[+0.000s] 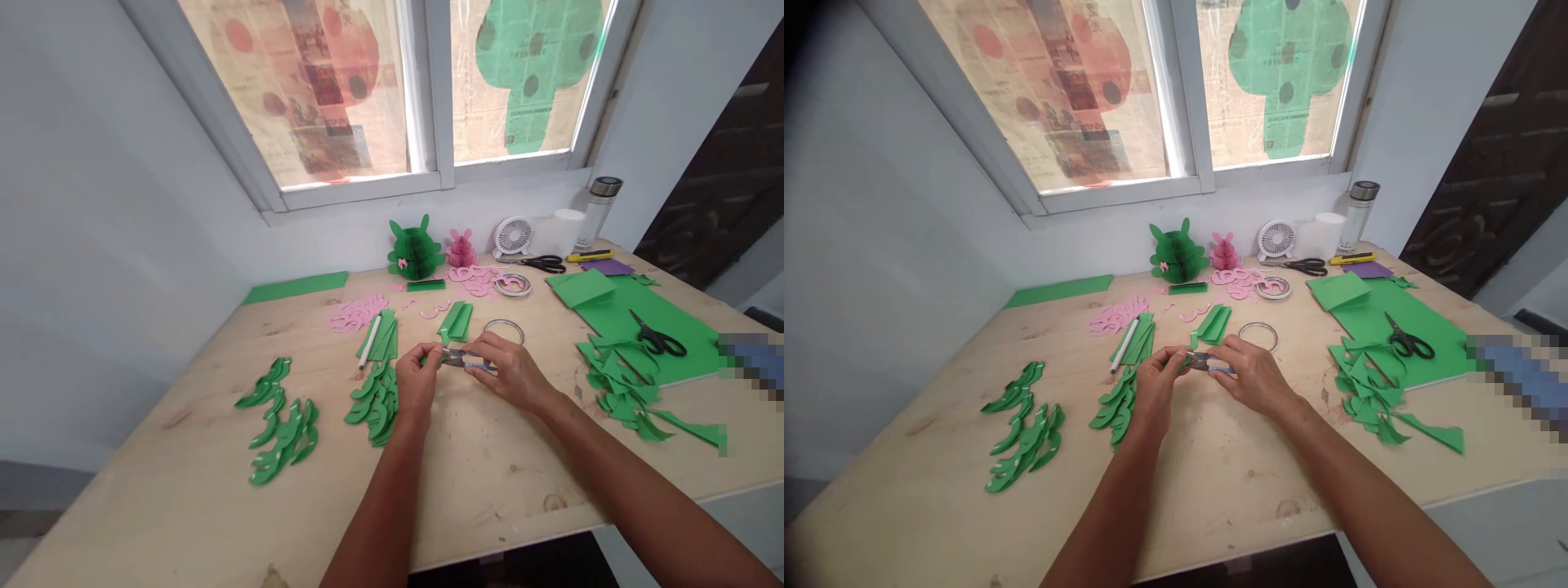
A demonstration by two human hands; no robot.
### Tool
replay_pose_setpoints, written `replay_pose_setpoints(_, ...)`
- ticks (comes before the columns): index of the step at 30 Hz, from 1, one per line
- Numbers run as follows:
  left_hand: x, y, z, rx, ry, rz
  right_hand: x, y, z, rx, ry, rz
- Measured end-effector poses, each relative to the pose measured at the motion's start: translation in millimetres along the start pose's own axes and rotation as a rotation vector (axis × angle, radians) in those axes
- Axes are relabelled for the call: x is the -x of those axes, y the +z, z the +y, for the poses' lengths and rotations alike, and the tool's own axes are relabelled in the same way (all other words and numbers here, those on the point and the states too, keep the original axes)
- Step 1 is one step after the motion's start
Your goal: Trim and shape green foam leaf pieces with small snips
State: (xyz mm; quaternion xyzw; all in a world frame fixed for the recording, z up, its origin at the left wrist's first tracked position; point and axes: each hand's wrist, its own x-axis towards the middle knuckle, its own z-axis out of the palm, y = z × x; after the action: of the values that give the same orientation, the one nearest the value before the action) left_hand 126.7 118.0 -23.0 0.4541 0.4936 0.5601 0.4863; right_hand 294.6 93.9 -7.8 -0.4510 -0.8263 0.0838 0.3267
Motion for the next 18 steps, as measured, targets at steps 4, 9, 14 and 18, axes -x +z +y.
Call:
replay_pose_setpoints(4,-1.3,-1.9,-1.5,-0.028,0.013,-0.005,0.0,-1.0,-1.0,-0.011,0.001,-0.007)
replay_pose_setpoints(9,-0.8,-2.8,0.9,-0.060,0.045,-0.018,0.0,-2.6,-3.2,-0.011,0.021,0.003)
replay_pose_setpoints(14,0.4,-3.5,6.3,-0.091,0.072,-0.031,0.3,-3.8,-0.9,-0.006,0.022,-0.014)
replay_pose_setpoints(18,0.5,-3.6,10.9,-0.103,0.073,-0.043,0.1,-5.6,0.4,-0.007,0.019,-0.021)
